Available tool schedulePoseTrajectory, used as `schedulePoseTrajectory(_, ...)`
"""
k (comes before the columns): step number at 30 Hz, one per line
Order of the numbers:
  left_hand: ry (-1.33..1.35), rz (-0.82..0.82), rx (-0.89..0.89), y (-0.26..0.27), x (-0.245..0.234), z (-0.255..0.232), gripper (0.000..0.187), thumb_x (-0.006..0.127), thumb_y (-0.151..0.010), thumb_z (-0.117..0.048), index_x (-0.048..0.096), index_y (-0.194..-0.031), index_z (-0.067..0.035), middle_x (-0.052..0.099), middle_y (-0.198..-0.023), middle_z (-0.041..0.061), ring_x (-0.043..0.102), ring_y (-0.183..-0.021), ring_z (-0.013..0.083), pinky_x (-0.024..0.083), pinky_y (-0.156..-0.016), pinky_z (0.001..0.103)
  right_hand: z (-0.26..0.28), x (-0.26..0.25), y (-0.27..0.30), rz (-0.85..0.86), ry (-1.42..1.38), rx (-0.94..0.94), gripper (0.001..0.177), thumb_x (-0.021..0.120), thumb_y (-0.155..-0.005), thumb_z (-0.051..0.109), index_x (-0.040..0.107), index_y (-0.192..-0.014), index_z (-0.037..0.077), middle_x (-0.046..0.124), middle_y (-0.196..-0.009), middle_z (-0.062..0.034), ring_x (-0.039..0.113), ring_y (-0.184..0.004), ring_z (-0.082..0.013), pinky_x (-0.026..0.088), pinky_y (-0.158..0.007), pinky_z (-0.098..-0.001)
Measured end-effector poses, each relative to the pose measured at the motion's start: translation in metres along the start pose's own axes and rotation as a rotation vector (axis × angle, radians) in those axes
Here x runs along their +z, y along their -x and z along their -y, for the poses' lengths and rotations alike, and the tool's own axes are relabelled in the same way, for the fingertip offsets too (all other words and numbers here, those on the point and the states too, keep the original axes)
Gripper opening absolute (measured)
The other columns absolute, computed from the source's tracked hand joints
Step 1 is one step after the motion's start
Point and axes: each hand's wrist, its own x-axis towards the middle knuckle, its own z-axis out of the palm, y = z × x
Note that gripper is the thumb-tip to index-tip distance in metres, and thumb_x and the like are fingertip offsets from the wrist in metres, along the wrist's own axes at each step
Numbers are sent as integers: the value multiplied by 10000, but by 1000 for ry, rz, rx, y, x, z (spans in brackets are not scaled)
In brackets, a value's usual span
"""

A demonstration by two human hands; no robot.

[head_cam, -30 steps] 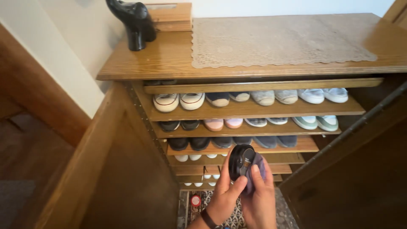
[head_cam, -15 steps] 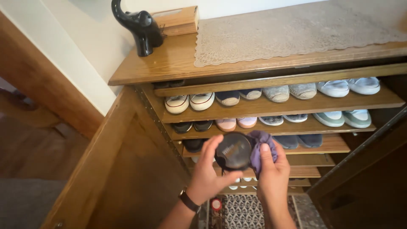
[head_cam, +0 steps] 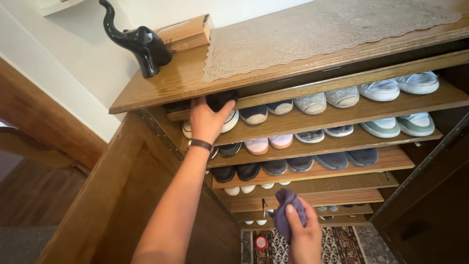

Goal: The person organizes a wooden shoe cabinet by picking up various small items from the floor, including a brush, a blue sponge, and several small containers. They wipe the cabinet shelves with a purple cloth and place the items onto the shelves among the shoes.

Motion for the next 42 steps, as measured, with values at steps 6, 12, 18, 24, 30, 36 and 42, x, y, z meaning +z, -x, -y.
schedulePoseTrajectory(6,-195,71,-83,-24,18,1,790,743,-772,-655,679,-1203,4,680,-1207,261,599,-1146,464,472,-1007,507,-37,-58,-15,-145,125,2,369,647,-936,20,658,-1301,-32,739,-1120,-210,712,-927,-251,578,-838,-372)
schedulePoseTrajectory(12,-337,119,-110,-31,35,15,799,682,-813,-705,699,-1186,1,681,-1222,256,588,-1183,451,380,-1106,516,-65,-132,-26,-150,65,-102,359,656,-927,43,660,-1275,-42,758,-1163,-166,723,-1013,-208,562,-921,-341)
schedulePoseTrajectory(18,-369,-7,-25,-38,63,55,855,692,-845,-707,627,-1302,13,602,-1349,286,515,-1281,472,306,-1156,544,-33,-145,10,-314,29,22,377,599,-1004,159,635,-1328,-30,711,-1193,-159,689,-1010,-228,543,-916,-383)
schedulePoseTrajectory(24,-374,-23,105,-42,79,98,709,744,-894,-563,638,-1280,22,588,-1260,316,451,-1245,555,243,-1120,644,53,-144,74,-264,30,-58,515,497,-1053,353,598,-1360,-47,688,-1234,-153,666,-1020,-264,522,-919,-386)
schedulePoseTrajectory(30,-13,-102,214,-25,87,151,233,748,-984,-222,728,-1132,-44,777,-1054,193,707,-998,402,538,-895,532,84,-232,108,-346,-31,-165,585,388,-1095,484,563,-1384,6,653,-1281,-129,629,-1085,-292,518,-957,-459)
schedulePoseTrajectory(36,390,145,180,172,71,-3,374,674,-1069,-37,502,-1398,6,557,-1398,183,554,-1331,309,433,-1206,444,51,-279,137,-593,-168,-67,556,384,-1093,477,564,-1396,48,638,-1297,-108,607,-1119,-279,504,-1019,-487)
schedulePoseTrajectory(42,327,916,-198,396,130,-27,493,714,-926,-269,558,-1314,-8,611,-1330,181,605,-1249,319,468,-1070,432,-22,-291,154,-733,-254,189,471,422,-1058,436,626,-1201,37,695,-1166,-141,658,-1078,-311,496,-998,-491)
